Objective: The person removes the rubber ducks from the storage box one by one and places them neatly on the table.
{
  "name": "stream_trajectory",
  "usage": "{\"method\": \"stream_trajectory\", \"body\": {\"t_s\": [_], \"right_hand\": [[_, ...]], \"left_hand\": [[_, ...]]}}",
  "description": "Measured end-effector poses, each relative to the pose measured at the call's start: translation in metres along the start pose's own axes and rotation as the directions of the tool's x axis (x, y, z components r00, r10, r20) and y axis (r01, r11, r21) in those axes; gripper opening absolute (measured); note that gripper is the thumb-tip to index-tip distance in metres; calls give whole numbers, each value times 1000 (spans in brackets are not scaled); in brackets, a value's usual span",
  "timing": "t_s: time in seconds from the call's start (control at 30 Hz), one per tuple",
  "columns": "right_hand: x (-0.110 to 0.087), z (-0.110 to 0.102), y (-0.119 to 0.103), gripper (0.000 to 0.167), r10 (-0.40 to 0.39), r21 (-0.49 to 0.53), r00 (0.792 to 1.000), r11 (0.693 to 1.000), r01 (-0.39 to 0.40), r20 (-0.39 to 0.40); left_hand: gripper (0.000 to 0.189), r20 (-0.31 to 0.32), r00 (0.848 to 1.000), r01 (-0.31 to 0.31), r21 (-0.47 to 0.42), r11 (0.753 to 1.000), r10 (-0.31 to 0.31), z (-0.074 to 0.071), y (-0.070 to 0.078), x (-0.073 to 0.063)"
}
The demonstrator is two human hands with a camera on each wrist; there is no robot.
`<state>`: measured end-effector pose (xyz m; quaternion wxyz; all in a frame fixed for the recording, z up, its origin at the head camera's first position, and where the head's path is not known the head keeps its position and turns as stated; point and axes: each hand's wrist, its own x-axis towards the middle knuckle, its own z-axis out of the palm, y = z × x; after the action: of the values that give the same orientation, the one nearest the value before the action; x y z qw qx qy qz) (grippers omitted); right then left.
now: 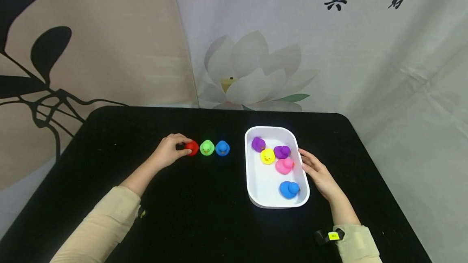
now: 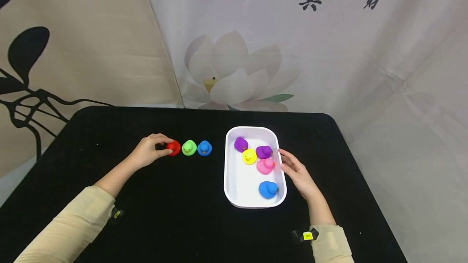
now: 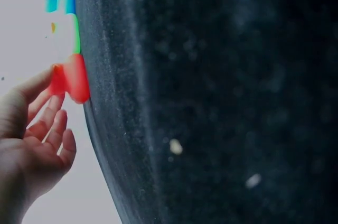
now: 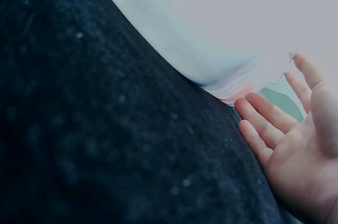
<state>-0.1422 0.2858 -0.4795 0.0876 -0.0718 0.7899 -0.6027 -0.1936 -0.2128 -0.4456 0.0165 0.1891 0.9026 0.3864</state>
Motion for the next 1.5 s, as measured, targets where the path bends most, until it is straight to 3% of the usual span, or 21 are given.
{"method": "stream_trajectory", "body": {"t_s": [0.3, 0.63, 1.03, 1.5], "right_hand": [[1, 0, 1, 52, -15, -4, 1000, 1000, 15, 9], [0, 1, -2, 52, -10, 2, 1000, 1000, 10, 0], [0, -1, 2, 53, -13, 2, 1000, 1000, 13, 3], [-1, -1, 1, 53, -21, 3, 1000, 1000, 21, 7]], "left_hand": [[39, -27, 1000, 15, -19, 1000, -16, -7, 10, -5], [37, -111, 993, -44, -73, 996, 36, -9, 45, -5], [34, -169, 982, -111, -129, 985, 89, 17, 93, -6], [34, -167, 974, -179, -156, 971, 153, 57, 139, -7]]}}
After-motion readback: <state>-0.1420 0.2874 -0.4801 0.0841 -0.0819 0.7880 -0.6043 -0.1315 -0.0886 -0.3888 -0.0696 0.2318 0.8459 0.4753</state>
